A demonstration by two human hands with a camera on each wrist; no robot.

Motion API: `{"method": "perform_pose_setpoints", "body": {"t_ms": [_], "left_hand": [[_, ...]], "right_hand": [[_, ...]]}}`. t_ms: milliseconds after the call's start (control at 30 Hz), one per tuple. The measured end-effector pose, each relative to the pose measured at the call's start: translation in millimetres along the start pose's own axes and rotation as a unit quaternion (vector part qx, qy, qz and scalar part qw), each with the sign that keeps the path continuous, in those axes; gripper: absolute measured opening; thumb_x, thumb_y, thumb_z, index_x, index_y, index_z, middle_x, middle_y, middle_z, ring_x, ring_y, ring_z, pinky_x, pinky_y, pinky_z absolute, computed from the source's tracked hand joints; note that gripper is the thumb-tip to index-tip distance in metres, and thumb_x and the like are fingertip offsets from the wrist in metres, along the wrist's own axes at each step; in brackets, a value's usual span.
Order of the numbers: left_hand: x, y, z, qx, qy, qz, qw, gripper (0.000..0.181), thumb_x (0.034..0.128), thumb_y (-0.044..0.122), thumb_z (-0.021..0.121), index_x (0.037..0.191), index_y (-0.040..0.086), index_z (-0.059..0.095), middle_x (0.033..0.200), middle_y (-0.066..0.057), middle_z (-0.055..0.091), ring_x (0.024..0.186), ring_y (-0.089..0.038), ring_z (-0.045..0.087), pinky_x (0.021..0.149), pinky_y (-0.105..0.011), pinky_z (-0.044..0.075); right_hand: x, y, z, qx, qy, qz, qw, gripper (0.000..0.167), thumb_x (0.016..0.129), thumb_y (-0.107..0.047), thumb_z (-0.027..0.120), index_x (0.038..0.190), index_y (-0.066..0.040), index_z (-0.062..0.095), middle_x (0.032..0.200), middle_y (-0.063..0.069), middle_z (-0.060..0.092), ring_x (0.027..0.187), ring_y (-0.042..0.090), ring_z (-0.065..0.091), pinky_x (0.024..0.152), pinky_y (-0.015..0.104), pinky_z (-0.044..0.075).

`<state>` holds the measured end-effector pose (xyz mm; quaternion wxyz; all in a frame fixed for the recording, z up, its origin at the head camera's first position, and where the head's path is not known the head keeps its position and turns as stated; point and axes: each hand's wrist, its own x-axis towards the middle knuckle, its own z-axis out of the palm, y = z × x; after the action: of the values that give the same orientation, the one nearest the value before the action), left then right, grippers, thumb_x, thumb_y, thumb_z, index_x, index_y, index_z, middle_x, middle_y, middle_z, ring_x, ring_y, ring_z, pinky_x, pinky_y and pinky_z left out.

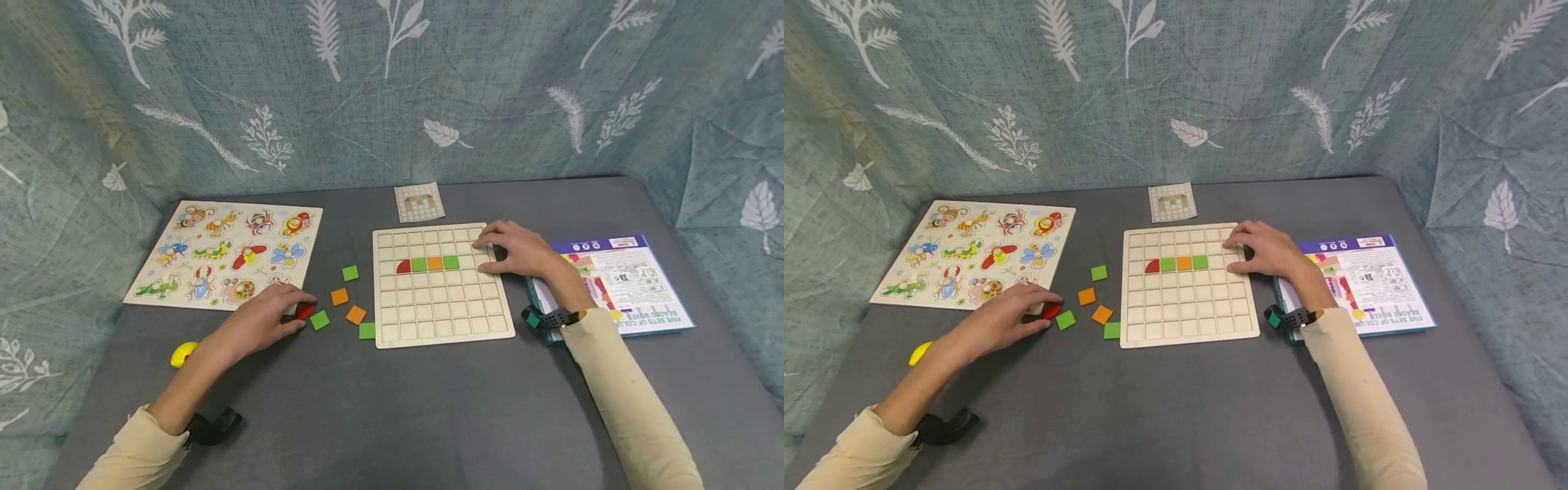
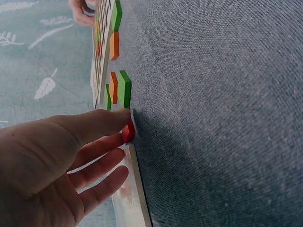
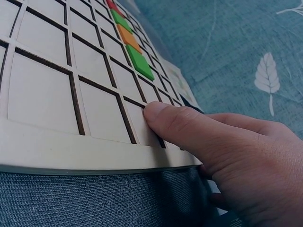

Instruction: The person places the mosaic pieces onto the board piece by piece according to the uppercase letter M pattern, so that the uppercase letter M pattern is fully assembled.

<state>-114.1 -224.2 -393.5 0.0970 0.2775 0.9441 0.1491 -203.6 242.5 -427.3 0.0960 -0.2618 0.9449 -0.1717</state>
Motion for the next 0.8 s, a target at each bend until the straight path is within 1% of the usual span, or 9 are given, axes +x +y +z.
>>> {"method": "perform_pose_setpoints", "body": {"t_ms": [200, 467, 800], "left_hand": [[-1.2, 0.8, -0.6, 0.005, -0.003, 0.010, 0.9999, 0.036, 0.0853, 0.010, 0.073, 0.120, 0.006, 0.066, 0.117, -0.013, 0.065, 0.109, -0.029, 0.058, 0.091, -0.048, 0.050], [-0.4, -1.4, -0.1, 0.018, 0.018, 0.031, 0.9992, 0.034, 0.0836, 0.003, 0.073, 0.117, 0.005, 0.067, 0.113, -0.012, 0.066, 0.107, -0.029, 0.059, 0.090, -0.046, 0.051], [2.8, -1.5, 1.1, 0.013, 0.022, 0.033, 0.9991, 0.033, 0.0839, 0.001, 0.072, 0.116, 0.004, 0.068, 0.107, -0.010, 0.066, 0.100, -0.025, 0.057, 0.084, -0.043, 0.051]], "right_hand": [[-0.3, -0.9, -0.5, 0.005, -0.005, 0.004, 1.0000, 0.051, 0.086, -0.044, 0.070, 0.129, -0.018, 0.062, 0.138, 0.010, 0.048, 0.129, 0.034, 0.044, 0.099, 0.059, 0.041], [0.2, -0.9, -1.0, 0.005, -0.007, 0.005, 0.9999, 0.050, 0.086, -0.045, 0.070, 0.128, -0.019, 0.063, 0.139, 0.010, 0.048, 0.129, 0.034, 0.043, 0.099, 0.059, 0.041], [0.0, -0.3, -1.7, 0.006, -0.012, 0.007, 0.9999, 0.051, 0.086, -0.046, 0.070, 0.128, -0.019, 0.062, 0.139, 0.009, 0.048, 0.130, 0.033, 0.043, 0.099, 0.059, 0.041]]}}
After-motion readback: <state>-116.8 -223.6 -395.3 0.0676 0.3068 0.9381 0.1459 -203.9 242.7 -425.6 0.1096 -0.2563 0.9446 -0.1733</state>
